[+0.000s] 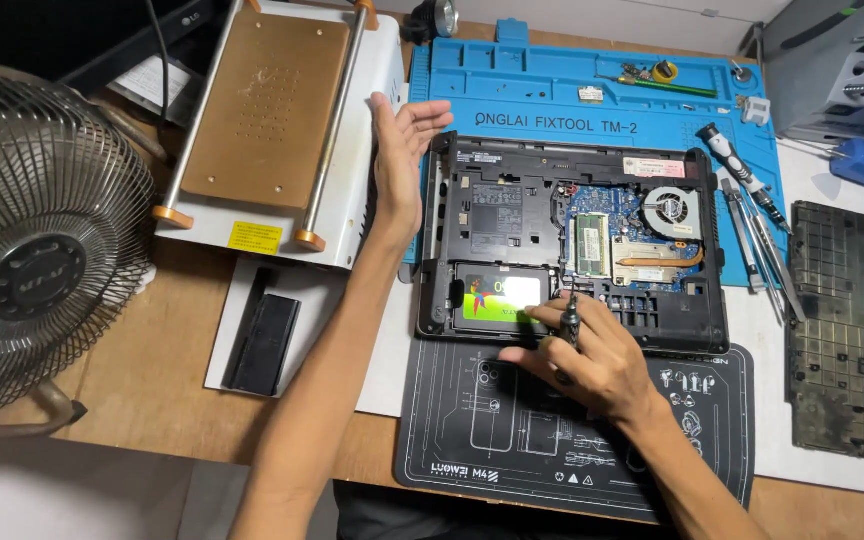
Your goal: Removing internal screws and components from a laptop using a precision screwdriver on a repair bench.
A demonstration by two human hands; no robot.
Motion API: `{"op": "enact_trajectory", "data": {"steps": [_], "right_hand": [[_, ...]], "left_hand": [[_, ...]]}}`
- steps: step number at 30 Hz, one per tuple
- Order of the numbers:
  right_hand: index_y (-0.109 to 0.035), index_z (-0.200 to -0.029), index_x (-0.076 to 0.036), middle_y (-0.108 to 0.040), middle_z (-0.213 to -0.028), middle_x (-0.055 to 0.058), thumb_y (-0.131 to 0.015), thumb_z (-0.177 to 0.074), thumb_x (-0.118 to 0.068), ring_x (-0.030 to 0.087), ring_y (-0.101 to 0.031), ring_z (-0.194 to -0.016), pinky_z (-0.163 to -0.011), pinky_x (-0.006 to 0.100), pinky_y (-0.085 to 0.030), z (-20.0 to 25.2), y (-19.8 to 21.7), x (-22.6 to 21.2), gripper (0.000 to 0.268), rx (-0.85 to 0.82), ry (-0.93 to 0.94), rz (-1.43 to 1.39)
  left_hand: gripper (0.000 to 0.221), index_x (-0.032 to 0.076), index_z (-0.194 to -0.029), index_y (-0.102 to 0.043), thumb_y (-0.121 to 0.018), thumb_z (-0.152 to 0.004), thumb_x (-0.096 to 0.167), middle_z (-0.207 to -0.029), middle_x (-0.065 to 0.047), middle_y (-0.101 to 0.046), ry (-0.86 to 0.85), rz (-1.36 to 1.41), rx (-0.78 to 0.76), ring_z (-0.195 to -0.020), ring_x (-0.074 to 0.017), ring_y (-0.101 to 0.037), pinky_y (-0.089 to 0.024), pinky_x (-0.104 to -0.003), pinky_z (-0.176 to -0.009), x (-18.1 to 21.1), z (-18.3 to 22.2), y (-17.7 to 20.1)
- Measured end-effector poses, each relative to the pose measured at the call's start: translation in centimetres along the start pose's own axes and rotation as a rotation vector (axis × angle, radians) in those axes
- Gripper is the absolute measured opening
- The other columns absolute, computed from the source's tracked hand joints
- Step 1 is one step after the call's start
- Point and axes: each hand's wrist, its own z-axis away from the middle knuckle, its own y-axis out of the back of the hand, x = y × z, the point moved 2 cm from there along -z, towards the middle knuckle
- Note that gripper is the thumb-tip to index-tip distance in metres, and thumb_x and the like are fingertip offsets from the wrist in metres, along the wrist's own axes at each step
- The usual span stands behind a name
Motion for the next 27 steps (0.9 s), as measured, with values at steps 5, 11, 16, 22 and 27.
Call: {"op": "enact_trajectory", "data": {"steps": [5,11,16,22,27], "right_hand": [[-0.052,-0.088,-0.009,-0.075,-0.096,0.015,-0.083,-0.09,-0.038,0.03,-0.072,-0.085,-0.084,0.047,-0.063,0.0,-1.5,-0.6,0.042,-0.038,0.043,0.061],[-0.05,-0.078,-0.01,-0.062,-0.071,0.009,-0.082,-0.092,-0.033,0.022,-0.056,-0.066,-0.065,0.036,-0.053,0.0,-1.3,-0.8,0.043,-0.032,0.028,0.074],[-0.051,-0.073,-0.011,-0.053,-0.063,0.003,-0.078,-0.094,-0.029,0.016,-0.046,-0.053,-0.051,0.029,-0.041,-0.4,-0.8,-0.9,0.039,0.003,-0.001,0.009],[-0.055,-0.068,-0.012,-0.049,-0.056,0.005,-0.073,-0.09,-0.02,0.023,-0.054,-0.05,-0.058,0.037,-0.054,0.4,-1.5,-0.5,0.03,0.102,-0.027,-0.065],[-0.055,-0.068,-0.012,-0.048,-0.058,0.004,-0.073,-0.09,-0.019,0.024,-0.057,-0.054,-0.058,0.035,-0.054,1.3,-2.2,0.1,0.029,0.12,-0.057,-0.079]], "left_hand": [[0.094,0.004,-0.113,-0.072,-0.014,-0.087,0.074,-0.114,-0.016,-0.074,-0.031,0.033,-0.06,-0.115,-0.025,-0.068,-0.045,-0.039,-0.111,-0.5,-0.6,0.3],[0.099,0.006,-0.107,-0.072,-0.011,-0.081,0.079,-0.103,-0.014,-0.076,-0.026,-0.074,-0.017,-0.102,-0.0226,-0.071,-0.048,-0.036,-0.099,-0.2,-0.9,0.1],[0.094,0.009,-0.105,-0.071,-0.011,-0.082,0.078,-0.091,-0.011,-0.071,-0.058,-0.225,0.012,-0.091,-0.0218,-0.066,-0.048,-0.037,-0.091,-0.1,-0.2,0.2],[0.07,0.009,-0.108,-0.069,-0.025,-0.105,0.063,-0.09,-0.016,-0.071,-0.183,-0.317,-0.063,-0.09,-0.0304,-0.065,-0.048,-0.039,-0.088,-0.3,0.7,-0.2],[0.01,0.018,-0.1,-0.068,-0.062,-0.1,0.025,-0.079,0.001,-0.069,-0.496,-0.846,-0.104,-0.07,-0.0203,-0.069,-0.054,-0.036,-0.069,-3.7,-2.2,0.3]]}}
